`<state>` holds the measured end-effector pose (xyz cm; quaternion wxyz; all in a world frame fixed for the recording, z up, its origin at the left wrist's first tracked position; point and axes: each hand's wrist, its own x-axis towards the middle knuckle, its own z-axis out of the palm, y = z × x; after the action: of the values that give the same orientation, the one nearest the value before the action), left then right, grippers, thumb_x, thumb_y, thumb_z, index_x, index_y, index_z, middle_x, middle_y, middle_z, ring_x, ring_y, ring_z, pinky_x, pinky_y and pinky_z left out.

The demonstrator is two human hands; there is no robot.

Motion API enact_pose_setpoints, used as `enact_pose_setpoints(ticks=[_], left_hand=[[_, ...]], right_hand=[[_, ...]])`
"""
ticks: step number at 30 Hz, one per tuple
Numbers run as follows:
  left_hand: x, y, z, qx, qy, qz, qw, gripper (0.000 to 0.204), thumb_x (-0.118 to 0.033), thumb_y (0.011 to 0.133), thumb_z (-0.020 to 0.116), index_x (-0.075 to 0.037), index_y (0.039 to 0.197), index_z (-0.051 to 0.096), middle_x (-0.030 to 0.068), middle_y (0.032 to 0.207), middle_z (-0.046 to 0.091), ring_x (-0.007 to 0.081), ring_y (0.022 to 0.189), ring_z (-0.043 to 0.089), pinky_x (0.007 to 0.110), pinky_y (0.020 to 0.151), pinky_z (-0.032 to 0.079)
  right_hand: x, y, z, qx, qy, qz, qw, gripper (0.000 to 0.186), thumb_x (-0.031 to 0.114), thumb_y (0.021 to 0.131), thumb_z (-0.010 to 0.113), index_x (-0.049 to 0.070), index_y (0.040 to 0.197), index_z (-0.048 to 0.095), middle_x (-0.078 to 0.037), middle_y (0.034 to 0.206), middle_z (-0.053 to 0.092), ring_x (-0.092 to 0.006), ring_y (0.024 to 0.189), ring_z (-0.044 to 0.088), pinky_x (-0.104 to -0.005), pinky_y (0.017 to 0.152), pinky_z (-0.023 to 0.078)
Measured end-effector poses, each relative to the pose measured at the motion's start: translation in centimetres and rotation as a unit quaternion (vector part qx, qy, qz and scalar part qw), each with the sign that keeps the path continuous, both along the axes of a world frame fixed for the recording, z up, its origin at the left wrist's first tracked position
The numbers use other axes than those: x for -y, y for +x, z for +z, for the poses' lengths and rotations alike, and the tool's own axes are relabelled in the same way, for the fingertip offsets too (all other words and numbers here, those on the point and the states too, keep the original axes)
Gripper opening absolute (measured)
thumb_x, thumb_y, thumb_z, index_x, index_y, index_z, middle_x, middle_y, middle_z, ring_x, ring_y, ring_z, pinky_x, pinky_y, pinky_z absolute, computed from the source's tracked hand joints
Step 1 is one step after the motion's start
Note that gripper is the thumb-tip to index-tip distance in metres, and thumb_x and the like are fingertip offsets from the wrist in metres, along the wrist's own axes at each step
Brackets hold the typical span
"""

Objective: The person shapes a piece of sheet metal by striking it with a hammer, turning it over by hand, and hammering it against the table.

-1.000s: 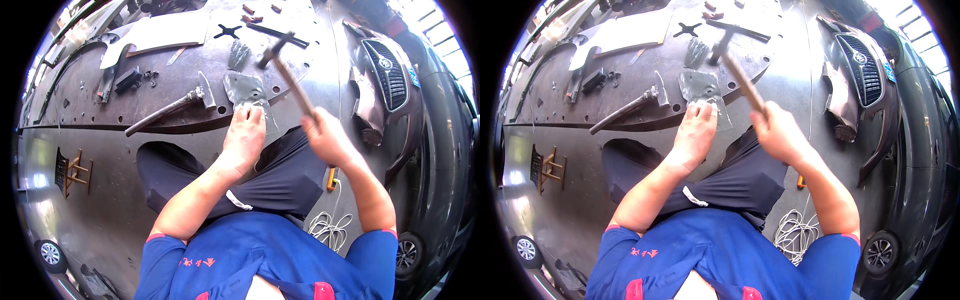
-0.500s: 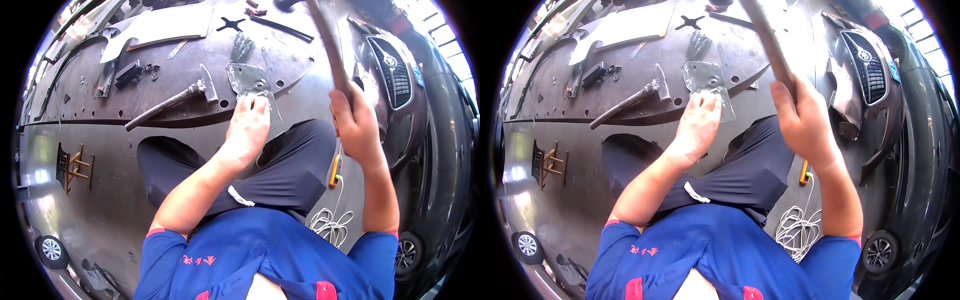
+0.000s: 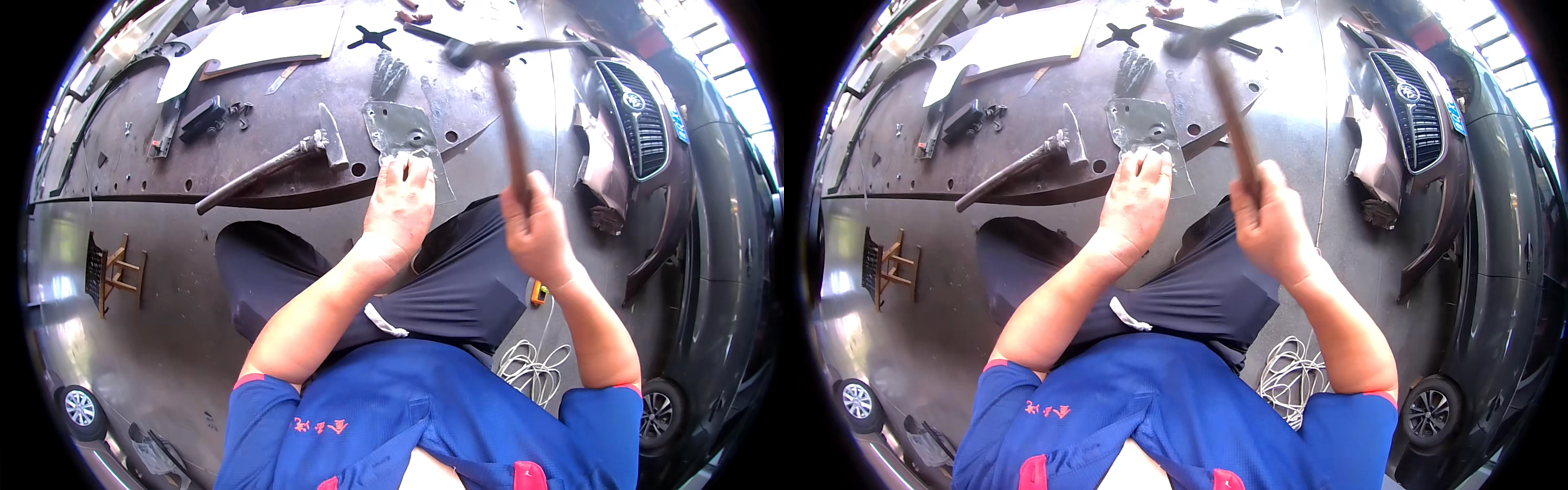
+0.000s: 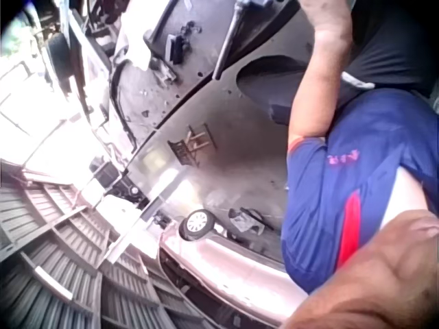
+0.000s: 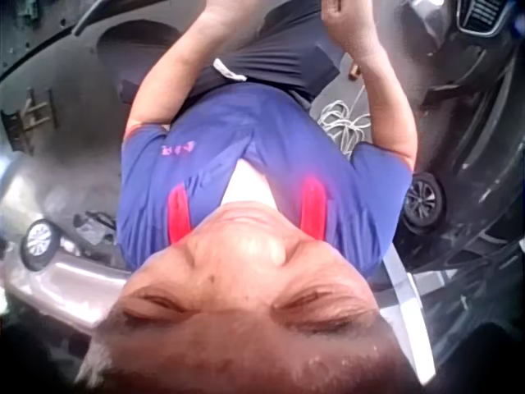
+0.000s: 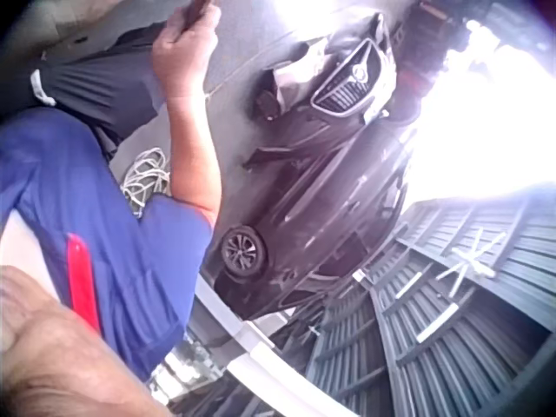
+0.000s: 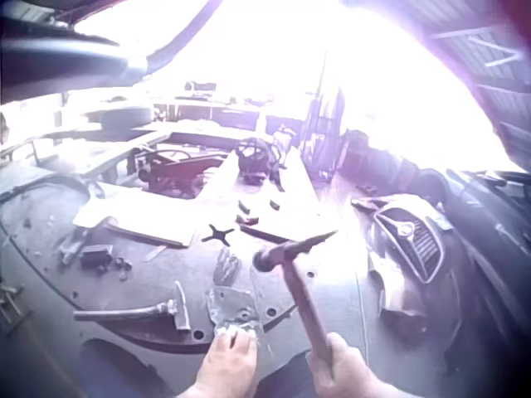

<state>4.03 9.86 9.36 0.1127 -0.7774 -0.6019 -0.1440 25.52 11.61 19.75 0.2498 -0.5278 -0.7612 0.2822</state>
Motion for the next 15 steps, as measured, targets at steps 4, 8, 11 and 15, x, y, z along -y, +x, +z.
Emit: enact_pose_setpoints(ticks=[4, 8, 11, 15], left_hand=[[-0.1, -0.6, 0.0, -0.007, -0.01, 0.0, 1.0, 0.055, -0.012, 0.09, 0.064, 0.004, 0.142, 0.063, 0.0146, 0.129, 0.058, 0.0319, 0.127, 0.052, 0.04, 0.119, 0.043], [-0.2, -0.5, 0.0, -0.03, -0.006, 0.018, 0.999, 0.055, -0.012, 0.089, 0.064, 0.004, 0.142, 0.063, 0.0143, 0.129, 0.058, 0.0323, 0.128, 0.051, 0.04, 0.12, 0.042], [-0.5, 0.1, -0.2, -0.031, 0.004, 0.011, 0.999, 0.049, -0.014, 0.09, 0.065, 0.002, 0.137, 0.066, 0.0133, 0.13, 0.056, 0.0319, 0.128, 0.051, 0.041, 0.119, 0.041], [-0.6, -0.3, -1.0, -0.036, -0.003, 0.009, 0.999, 0.044, -0.015, 0.09, 0.066, 0.0, 0.132, 0.069, 0.0126, 0.129, 0.055, 0.0325, 0.128, 0.051, 0.042, 0.119, 0.04]], right_hand=[[-1.5, -0.4, 2.4, 0.112, 0.005, 0.019, 0.993, 0.031, 0.03, 0.109, 0.062, -0.001, 0.106, 0.059, -0.027, 0.085, 0.069, -0.0483, 0.08, 0.068, -0.0491, 0.075, 0.054], [-0.7, -0.6, 3.6, -0.058, 0.0, -0.024, 0.998, 0.026, 0.025, 0.109, 0.065, 0.0, 0.106, 0.058, -0.012, 0.072, 0.058, -0.0178, 0.065, 0.05, -0.0377, 0.065, 0.05], [-0.1, -0.2, -0.9, 0.033, 0.046, 0.002, 0.998, 0.027, 0.026, 0.11, 0.063, 0.0, 0.111, 0.055, -0.027, 0.086, 0.07, -0.047, 0.079, 0.069, -0.0474, 0.075, 0.054], [-1.3, 0.0, 2.9, 0.132, -0.041, -0.01, 0.99, 0.035, 0.033, 0.11, 0.062, -0.002, 0.105, 0.059, -0.028, 0.083, 0.069, -0.0478, 0.077, 0.068, -0.0497, 0.074, 0.054]])
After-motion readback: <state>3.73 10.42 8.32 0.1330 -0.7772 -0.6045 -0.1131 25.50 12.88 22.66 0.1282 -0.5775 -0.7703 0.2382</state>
